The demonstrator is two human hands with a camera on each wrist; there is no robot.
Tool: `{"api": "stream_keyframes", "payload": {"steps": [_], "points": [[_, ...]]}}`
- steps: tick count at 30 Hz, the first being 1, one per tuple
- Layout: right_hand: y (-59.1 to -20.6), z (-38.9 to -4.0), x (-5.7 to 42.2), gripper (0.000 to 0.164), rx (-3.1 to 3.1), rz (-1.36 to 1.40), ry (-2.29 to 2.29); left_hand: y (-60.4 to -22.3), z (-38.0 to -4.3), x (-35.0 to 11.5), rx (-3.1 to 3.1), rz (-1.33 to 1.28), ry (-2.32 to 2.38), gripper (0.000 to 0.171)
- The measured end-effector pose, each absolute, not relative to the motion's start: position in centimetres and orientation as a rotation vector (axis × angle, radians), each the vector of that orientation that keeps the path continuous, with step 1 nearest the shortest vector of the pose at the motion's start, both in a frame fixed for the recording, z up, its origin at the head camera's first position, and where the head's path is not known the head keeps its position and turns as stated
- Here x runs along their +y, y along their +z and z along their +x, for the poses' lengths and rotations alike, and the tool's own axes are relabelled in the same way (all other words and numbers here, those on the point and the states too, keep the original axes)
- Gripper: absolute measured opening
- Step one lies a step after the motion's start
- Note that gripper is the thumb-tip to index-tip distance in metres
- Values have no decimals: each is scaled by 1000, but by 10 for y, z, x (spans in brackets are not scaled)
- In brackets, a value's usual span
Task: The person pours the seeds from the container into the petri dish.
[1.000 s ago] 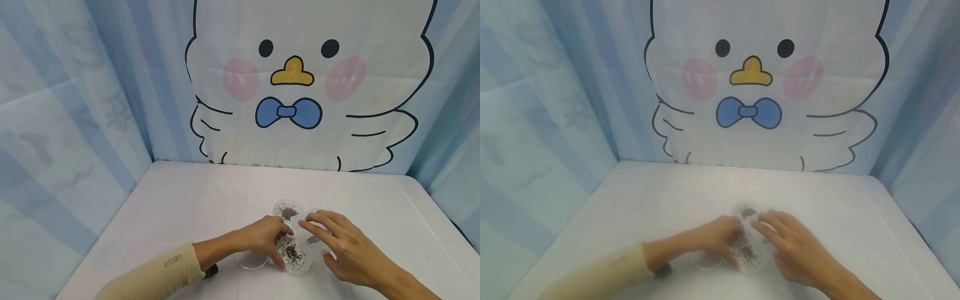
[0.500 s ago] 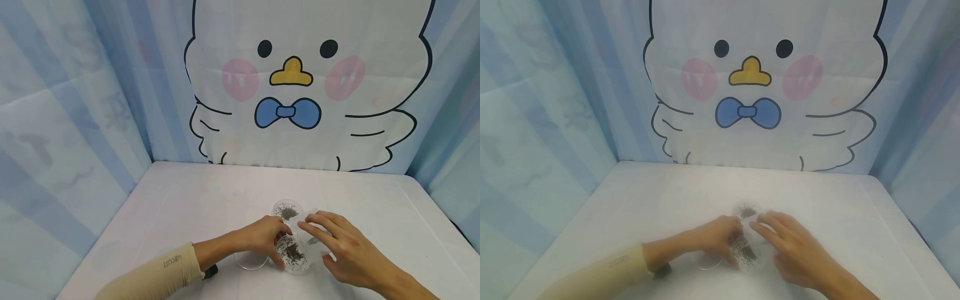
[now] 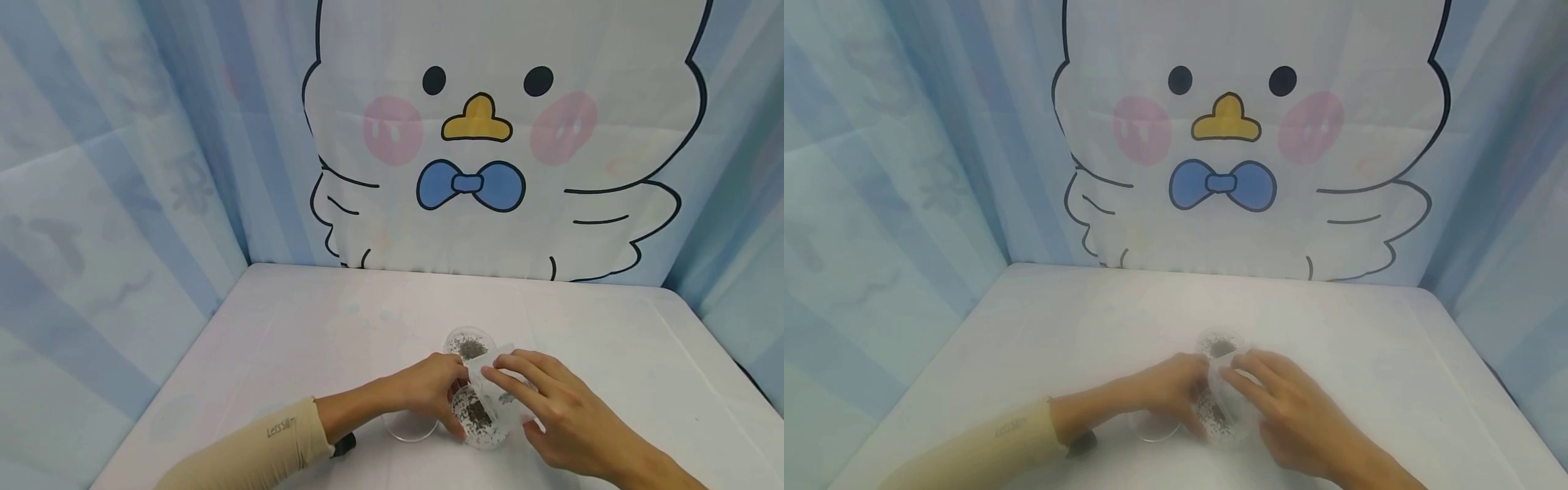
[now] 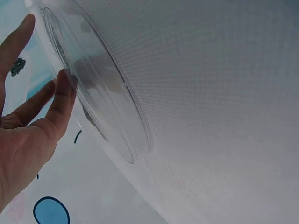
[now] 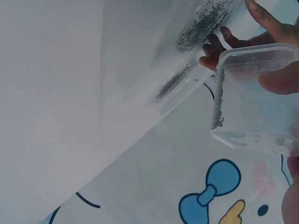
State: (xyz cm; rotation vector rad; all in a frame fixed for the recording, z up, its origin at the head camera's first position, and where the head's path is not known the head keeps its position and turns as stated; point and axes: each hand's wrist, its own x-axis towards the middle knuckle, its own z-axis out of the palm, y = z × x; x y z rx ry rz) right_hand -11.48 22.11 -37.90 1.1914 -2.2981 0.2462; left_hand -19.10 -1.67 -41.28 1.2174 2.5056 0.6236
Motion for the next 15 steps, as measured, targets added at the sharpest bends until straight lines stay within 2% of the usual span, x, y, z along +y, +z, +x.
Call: {"api": "stream_keyframes", "payload": {"steps": [15], "points": [[-378, -113, 218, 105, -2327, 1178, 197, -412, -190, -17, 2481, 1183, 664, 56]]}}
